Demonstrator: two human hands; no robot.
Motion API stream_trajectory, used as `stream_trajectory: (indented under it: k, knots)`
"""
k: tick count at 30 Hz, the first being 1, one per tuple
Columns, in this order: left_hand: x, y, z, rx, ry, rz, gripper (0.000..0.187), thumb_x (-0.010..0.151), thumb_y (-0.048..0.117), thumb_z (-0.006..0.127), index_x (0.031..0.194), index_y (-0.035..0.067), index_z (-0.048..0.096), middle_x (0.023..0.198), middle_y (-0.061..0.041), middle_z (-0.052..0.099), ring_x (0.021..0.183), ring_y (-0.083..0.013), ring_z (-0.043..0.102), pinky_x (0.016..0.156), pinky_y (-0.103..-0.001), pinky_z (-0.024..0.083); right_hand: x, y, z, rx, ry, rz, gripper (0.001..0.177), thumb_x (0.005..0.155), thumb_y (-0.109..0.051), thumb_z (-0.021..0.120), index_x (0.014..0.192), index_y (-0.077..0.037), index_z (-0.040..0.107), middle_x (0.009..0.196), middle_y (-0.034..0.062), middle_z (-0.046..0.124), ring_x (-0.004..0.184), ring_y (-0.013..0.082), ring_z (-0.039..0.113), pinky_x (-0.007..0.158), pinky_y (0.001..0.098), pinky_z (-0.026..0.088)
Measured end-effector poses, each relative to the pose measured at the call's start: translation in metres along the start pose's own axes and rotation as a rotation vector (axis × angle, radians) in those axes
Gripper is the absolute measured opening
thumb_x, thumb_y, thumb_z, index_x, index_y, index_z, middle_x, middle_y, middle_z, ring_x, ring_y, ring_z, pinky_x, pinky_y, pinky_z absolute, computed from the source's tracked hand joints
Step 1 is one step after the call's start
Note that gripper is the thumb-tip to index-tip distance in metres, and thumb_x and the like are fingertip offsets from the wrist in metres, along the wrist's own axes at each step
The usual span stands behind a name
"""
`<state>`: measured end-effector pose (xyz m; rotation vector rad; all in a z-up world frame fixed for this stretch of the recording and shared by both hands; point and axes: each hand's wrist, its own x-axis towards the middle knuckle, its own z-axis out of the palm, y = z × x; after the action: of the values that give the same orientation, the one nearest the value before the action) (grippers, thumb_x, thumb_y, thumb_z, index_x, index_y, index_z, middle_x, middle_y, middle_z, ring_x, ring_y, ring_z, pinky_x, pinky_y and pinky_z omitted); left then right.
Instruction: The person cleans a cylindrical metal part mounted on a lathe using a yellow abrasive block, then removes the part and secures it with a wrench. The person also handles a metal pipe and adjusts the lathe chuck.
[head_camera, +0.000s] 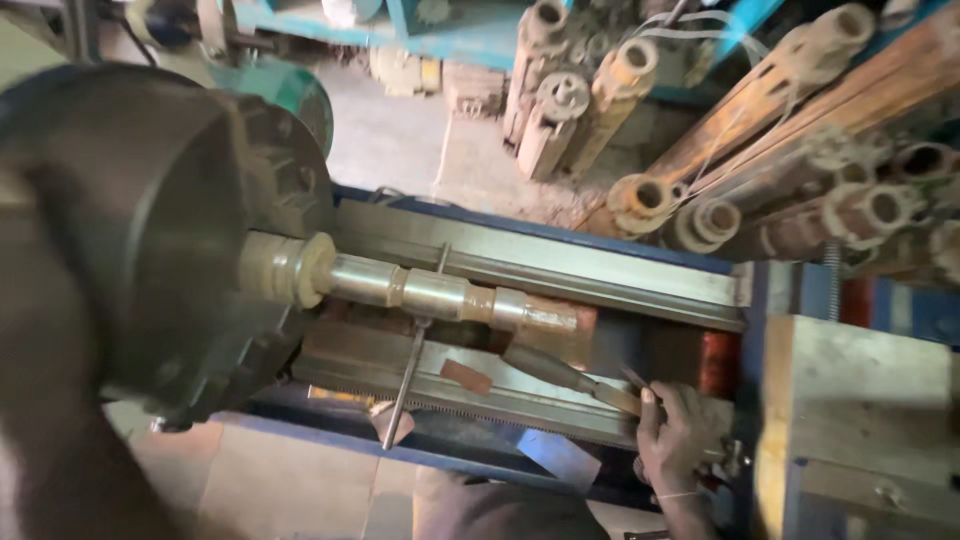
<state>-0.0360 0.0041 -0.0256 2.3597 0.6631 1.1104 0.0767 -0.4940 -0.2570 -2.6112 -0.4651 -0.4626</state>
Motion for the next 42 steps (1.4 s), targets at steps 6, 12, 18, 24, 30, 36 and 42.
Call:
stream_trajectory:
  k: [6, 12, 18, 24, 30, 36, 42]
  knots:
    - [0.036, 0.003, 0.006, 0.02, 0.078, 0.18, 0.018, 0.102, 0.01, 0.06, 0.111, 0.001, 0.073, 0.13, -0.017, 0.072, 0.113, -0.0288, 0.071, 0.099, -0.041, 0.057, 0.012, -0.069, -0.004, 0.497, -0.143, -0.242, 0.01, 0.092, -0.019, 0.069, 0.087, -0.011, 0.072, 0.086, 0.006, 0.073, 0.083, 0.0259, 0.068, 0.077, 0.0401, 0.051]
    - [0.032, -0.012, 0.008, 0.15, 0.106, 0.332, 0.016, 0.096, 0.006, 0.062, 0.106, 0.005, 0.074, 0.132, -0.01, 0.074, 0.122, -0.0259, 0.067, 0.112, -0.042, 0.047, -0.031, -0.168, 0.031, 0.4, -0.902, -0.604, 0.009, 0.09, -0.021, 0.07, 0.094, -0.016, 0.077, 0.086, 0.0063, 0.075, 0.087, 0.029, 0.069, 0.082, 0.0451, 0.051]
    - [0.034, -0.001, 0.009, 0.219, 0.165, 0.309, 0.009, 0.098, 0.012, 0.068, 0.1, 0.008, 0.076, 0.131, -0.007, 0.07, 0.116, -0.0291, 0.061, 0.104, -0.048, 0.043, -0.041, -0.187, 0.049, 0.535, -0.605, -0.639, 0.018, 0.083, -0.013, 0.068, 0.099, -0.014, 0.076, 0.094, 0.0065, 0.076, 0.093, 0.03, 0.07, 0.087, 0.0458, 0.051]
    - [0.032, 0.001, 0.006, 0.181, 0.119, 0.365, 0.014, 0.095, 0.011, 0.065, 0.104, 0.009, 0.075, 0.131, -0.009, 0.071, 0.121, -0.0297, 0.062, 0.105, -0.048, 0.044, -0.014, -0.137, 0.022, 0.346, -0.424, 0.148, 0.041, 0.093, -0.032, 0.065, 0.128, -0.009, 0.066, 0.092, 0.0166, 0.075, 0.075, 0.0326, 0.074, 0.064, 0.0432, 0.057]
    - [0.033, -0.025, 0.018, -0.154, -0.039, 0.323, 0.015, 0.109, 0.005, 0.056, 0.116, 0.002, 0.069, 0.11, -0.01, 0.074, 0.096, -0.0192, 0.073, 0.092, -0.034, 0.062, 0.023, -0.109, 0.025, 0.434, -0.654, 0.629, 0.05, 0.095, -0.04, 0.061, 0.133, -0.008, 0.055, 0.072, 0.0232, 0.072, 0.056, 0.029, 0.069, 0.052, 0.0395, 0.053]
    - [0.014, -0.038, 0.023, -0.099, -0.002, 0.367, 0.018, 0.115, 0.003, 0.052, 0.124, 0.001, 0.067, 0.118, -0.01, 0.072, 0.101, -0.0192, 0.073, 0.095, -0.028, 0.064, 0.007, -0.107, 0.029, 0.57, -0.418, 0.514, 0.046, 0.1, -0.049, 0.052, 0.108, -0.006, 0.066, 0.077, 0.0124, 0.072, 0.058, 0.0162, 0.07, 0.05, 0.031, 0.053]
    - [-0.009, -0.005, 0.011, -0.298, 0.162, 0.434, 0.021, 0.11, 0.01, 0.059, 0.129, 0.004, 0.067, 0.124, -0.01, 0.07, 0.111, -0.0224, 0.069, 0.099, -0.033, 0.059, -0.045, -0.09, -0.048, 1.448, -0.34, 0.728, 0.025, 0.092, -0.023, 0.065, 0.105, -0.002, 0.061, 0.096, 0.0146, 0.076, 0.082, 0.0217, 0.072, 0.067, 0.0334, 0.056]
